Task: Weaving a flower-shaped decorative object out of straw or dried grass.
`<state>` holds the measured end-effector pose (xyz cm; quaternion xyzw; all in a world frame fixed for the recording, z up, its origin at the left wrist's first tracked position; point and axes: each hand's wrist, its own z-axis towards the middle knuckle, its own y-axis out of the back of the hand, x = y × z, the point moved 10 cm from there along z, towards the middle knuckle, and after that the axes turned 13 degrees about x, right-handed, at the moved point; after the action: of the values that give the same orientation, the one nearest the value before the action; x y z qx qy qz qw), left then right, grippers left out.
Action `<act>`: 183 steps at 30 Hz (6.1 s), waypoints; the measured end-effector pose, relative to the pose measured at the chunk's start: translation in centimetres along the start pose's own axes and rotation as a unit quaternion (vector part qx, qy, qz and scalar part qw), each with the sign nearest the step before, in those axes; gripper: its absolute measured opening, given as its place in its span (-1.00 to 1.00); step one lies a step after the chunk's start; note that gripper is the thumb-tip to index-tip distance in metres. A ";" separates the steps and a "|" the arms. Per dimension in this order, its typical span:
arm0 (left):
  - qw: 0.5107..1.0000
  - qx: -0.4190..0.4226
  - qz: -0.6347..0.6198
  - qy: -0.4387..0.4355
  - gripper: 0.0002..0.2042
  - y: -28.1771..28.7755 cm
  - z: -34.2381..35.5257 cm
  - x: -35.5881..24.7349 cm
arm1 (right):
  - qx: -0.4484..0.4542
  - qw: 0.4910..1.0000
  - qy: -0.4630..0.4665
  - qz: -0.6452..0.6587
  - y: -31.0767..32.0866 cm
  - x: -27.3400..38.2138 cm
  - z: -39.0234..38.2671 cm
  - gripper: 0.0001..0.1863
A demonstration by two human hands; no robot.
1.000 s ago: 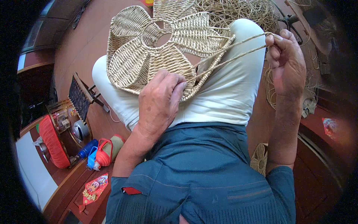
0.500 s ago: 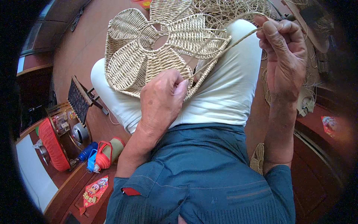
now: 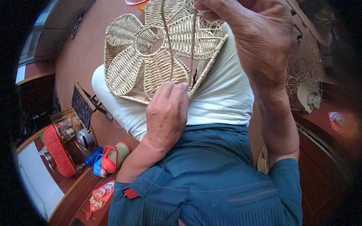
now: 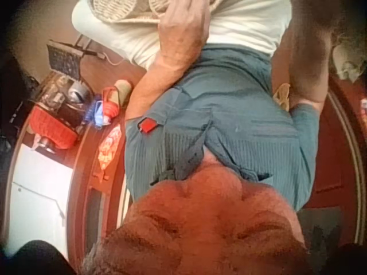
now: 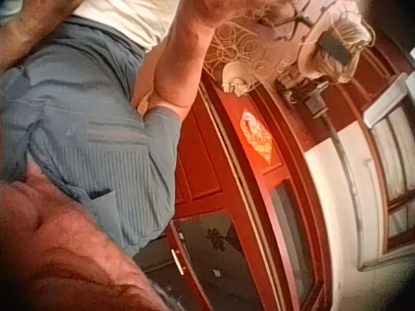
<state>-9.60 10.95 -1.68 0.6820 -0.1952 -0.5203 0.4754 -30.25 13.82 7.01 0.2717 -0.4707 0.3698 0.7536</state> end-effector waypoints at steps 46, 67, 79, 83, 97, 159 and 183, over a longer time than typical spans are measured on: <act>0.976 0.099 -0.147 0.125 -0.81 -5.6 -1.4 4.7 | 0.301 0.888 -0.337 -0.081 -8.1 -11.4 -13.5 -0.02; 0.986 0.003 -0.161 0.053 -0.81 -3.6 -1.7 3.6 | 0.065 0.920 -0.343 0.178 -6.8 -10.6 -17.7 -0.49; 0.998 -0.013 -0.065 -0.007 -0.81 -3.2 -0.8 1.0 | 0.053 0.878 -0.350 0.323 -1.7 -9.4 -16.1 -0.67; 0.999 0.002 -0.042 -0.005 -0.84 -4.0 0.0 0.7 | -0.026 0.916 -0.320 0.243 10.2 -10.9 -14.8 -0.73; 0.989 -0.073 -0.117 0.062 -0.93 -1.6 -0.8 3.2 | 0.116 0.936 -0.320 -0.092 7.1 -6.9 -14.2 -0.50; 0.980 -0.078 -0.181 0.002 -0.82 -1.5 -0.8 2.2 | 0.054 0.917 -0.371 0.136 3.1 -5.4 -12.4 -0.79; 0.987 -0.060 0.113 -0.099 -0.91 -3.4 0.8 -1.8 | -0.094 0.833 -0.447 0.313 8.9 -14.8 -19.9 -0.69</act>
<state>-11.78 13.54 -3.66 0.5703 -0.2858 -0.5391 0.5500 -31.57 29.54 -14.04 0.1735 -0.8484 0.3786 0.3267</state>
